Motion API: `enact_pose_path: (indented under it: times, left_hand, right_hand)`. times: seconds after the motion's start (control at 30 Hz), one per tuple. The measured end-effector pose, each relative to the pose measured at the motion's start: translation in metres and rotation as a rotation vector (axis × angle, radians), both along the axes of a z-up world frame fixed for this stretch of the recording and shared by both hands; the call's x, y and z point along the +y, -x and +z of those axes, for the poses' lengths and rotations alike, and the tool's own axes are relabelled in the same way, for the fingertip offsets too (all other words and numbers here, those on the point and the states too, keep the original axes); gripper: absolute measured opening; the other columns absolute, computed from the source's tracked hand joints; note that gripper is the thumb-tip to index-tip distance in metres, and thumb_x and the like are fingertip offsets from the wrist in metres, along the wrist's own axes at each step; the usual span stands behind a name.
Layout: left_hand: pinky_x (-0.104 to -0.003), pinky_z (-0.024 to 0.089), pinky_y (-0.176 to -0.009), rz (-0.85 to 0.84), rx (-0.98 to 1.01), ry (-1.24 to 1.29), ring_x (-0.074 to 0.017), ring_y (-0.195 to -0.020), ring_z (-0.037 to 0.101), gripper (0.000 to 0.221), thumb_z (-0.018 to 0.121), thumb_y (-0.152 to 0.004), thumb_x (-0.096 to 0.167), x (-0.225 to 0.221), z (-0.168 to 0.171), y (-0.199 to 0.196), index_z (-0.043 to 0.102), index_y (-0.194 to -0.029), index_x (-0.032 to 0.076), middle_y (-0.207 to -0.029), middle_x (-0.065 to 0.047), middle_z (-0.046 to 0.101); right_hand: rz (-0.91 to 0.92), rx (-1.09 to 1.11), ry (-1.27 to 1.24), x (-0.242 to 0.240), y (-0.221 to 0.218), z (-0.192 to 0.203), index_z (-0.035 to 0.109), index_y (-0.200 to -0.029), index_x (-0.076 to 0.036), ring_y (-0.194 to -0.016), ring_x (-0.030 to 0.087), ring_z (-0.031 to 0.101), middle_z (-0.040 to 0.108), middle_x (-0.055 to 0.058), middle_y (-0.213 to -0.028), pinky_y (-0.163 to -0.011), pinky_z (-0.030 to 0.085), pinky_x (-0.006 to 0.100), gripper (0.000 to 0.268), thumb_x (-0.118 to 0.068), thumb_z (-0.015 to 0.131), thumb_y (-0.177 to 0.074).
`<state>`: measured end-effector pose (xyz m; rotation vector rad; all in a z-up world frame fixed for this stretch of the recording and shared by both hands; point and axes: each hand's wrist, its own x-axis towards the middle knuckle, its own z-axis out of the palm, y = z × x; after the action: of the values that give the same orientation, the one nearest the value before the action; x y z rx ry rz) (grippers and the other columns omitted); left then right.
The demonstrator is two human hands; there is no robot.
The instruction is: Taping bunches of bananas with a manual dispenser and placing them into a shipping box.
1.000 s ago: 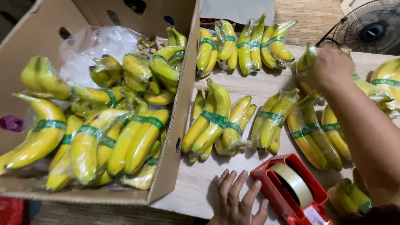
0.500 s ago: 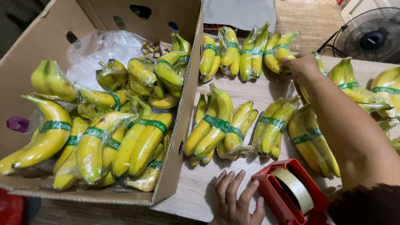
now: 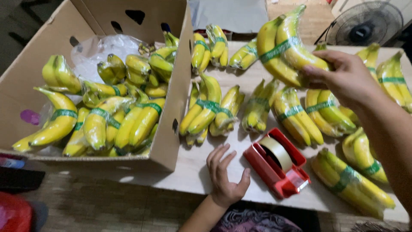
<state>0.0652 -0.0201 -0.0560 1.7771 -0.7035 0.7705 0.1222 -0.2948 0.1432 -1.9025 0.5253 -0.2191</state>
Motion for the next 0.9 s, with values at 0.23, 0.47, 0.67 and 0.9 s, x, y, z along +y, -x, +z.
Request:
enact_pose_path:
  times: [0.23, 0.47, 0.67, 0.9]
  left_hand:
    - [-0.053, 0.037, -0.124, -1.213, 0.799, 0.955, -0.0326, -0.147, 0.043, 0.118, 0.094, -0.079, 0.039, -0.011, 0.021, 0.041, 0.016, -0.164, 0.016, -0.159, -0.015, 0.042]
    - [-0.052, 0.044, -0.117, -1.103, 0.940, 1.218, -0.0339, -0.132, 0.057, 0.097, 0.090, -0.086, 0.031, -0.018, 0.027, 0.074, 0.030, -0.160, 0.013, -0.147, -0.025, 0.055]
    - [-0.055, 0.038, -0.122, -1.127, 1.054, 1.228, -0.0356, -0.140, 0.049, 0.096, 0.084, -0.088, 0.032, -0.016, 0.015, 0.085, 0.027, -0.163, 0.018, -0.152, -0.026, 0.049]
    - [-0.053, 0.044, -0.117, -0.979, 0.956, 1.198, -0.0325, -0.133, 0.055, 0.094, 0.086, -0.088, 0.030, -0.017, 0.025, 0.084, 0.028, -0.160, 0.017, -0.146, -0.021, 0.055]
  right_hand:
    - [0.518, -0.360, 0.526, 0.075, 0.165, -0.020, 0.070, -0.125, -0.007, -0.103, 0.015, 0.077, 0.077, 0.008, -0.124, -0.083, 0.060, 0.024, 0.055, -0.023, 0.083, -0.073]
    - [0.060, -0.524, 0.003, 0.128, 0.228, -0.096, 0.049, -0.121, 0.009, -0.128, 0.035, 0.065, 0.060, 0.033, -0.134, -0.100, 0.063, 0.037, 0.070, 0.005, 0.085, -0.061]
    - [-0.155, -0.664, 0.055, 0.134, 0.246, -0.123, 0.059, -0.123, 0.017, -0.113, 0.031, 0.068, 0.067, 0.030, -0.124, -0.107, 0.057, 0.037, 0.033, 0.006, 0.068, -0.094]
    - [-0.108, -0.845, 0.440, 0.127, 0.241, -0.113, 0.063, -0.095, 0.013, -0.089, 0.036, 0.069, 0.069, 0.028, -0.094, -0.086, 0.055, 0.042, 0.009, 0.015, 0.072, -0.094]
